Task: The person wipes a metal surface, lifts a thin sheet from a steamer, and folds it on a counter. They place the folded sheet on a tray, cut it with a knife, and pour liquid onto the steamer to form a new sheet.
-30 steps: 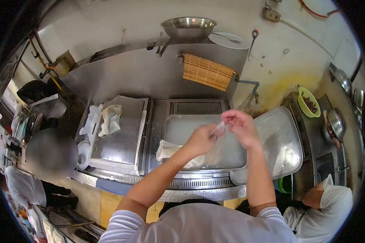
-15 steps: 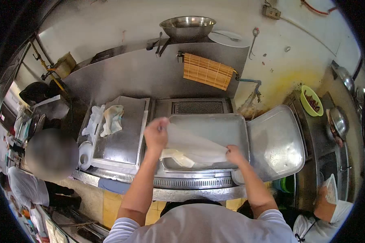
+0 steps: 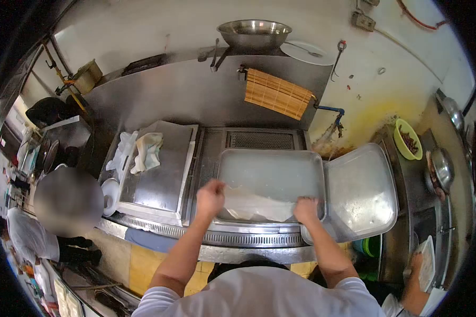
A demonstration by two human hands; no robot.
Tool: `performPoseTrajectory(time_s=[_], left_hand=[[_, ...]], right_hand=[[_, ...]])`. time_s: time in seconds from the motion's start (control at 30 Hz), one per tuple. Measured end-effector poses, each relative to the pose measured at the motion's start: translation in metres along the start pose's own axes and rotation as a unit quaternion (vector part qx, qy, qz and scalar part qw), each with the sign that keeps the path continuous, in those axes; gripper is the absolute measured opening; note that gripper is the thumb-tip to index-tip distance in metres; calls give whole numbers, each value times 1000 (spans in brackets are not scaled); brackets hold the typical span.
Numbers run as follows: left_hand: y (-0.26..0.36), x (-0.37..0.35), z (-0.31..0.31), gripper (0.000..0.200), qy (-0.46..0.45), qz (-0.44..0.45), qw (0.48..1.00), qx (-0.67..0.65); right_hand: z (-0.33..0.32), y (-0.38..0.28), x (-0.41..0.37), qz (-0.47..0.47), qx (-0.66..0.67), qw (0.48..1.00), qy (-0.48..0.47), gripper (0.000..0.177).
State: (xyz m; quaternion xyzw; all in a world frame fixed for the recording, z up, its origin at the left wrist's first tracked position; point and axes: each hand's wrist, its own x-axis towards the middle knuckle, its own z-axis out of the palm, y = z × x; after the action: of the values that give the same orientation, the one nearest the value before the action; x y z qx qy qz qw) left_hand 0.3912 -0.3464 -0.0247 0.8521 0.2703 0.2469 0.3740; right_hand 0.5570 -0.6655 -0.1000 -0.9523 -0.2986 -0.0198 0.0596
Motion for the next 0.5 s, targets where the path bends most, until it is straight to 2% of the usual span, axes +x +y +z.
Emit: performPoseTrajectory(time_s=[0.03,0.13,0.17,0.23,0.27,0.33,0.37,0.4,0.43,0.5], left_hand=[[-10,-12,12,15,-43,31,997,52],[-52,-43,66,28,-126,115,972,161],[-60,-48,77,31,-146,141,961,190],[-47,-41,82,29,-257,100,934,225],[-40,-36,84,28,-310,78,916,242],[-10,-27,86,25,-259,114,948,150],[7,-23,87,23,-232,130,958,103],[41,-19,78,21,-217,127,966,57],[73,-16,68,19,-203,123,972,10],[103,-7,61,16,-142,170,973,-65]], right_hand=[[-6,0,-4,-2,-43,999,29,30],[-21,-24,0,-39,-16,997,-70,31],[-18,-23,1,-27,-28,990,-137,32],[-14,-23,8,-1,-52,963,-264,36],[-14,-20,11,3,-62,968,-243,36],[-37,-32,18,9,-81,976,-204,36],[-45,-40,24,-15,94,984,-153,36],[-52,-49,30,-37,265,959,-99,35],[-58,-58,32,-56,427,902,-43,35],[-73,-77,39,-53,518,850,-82,34]])
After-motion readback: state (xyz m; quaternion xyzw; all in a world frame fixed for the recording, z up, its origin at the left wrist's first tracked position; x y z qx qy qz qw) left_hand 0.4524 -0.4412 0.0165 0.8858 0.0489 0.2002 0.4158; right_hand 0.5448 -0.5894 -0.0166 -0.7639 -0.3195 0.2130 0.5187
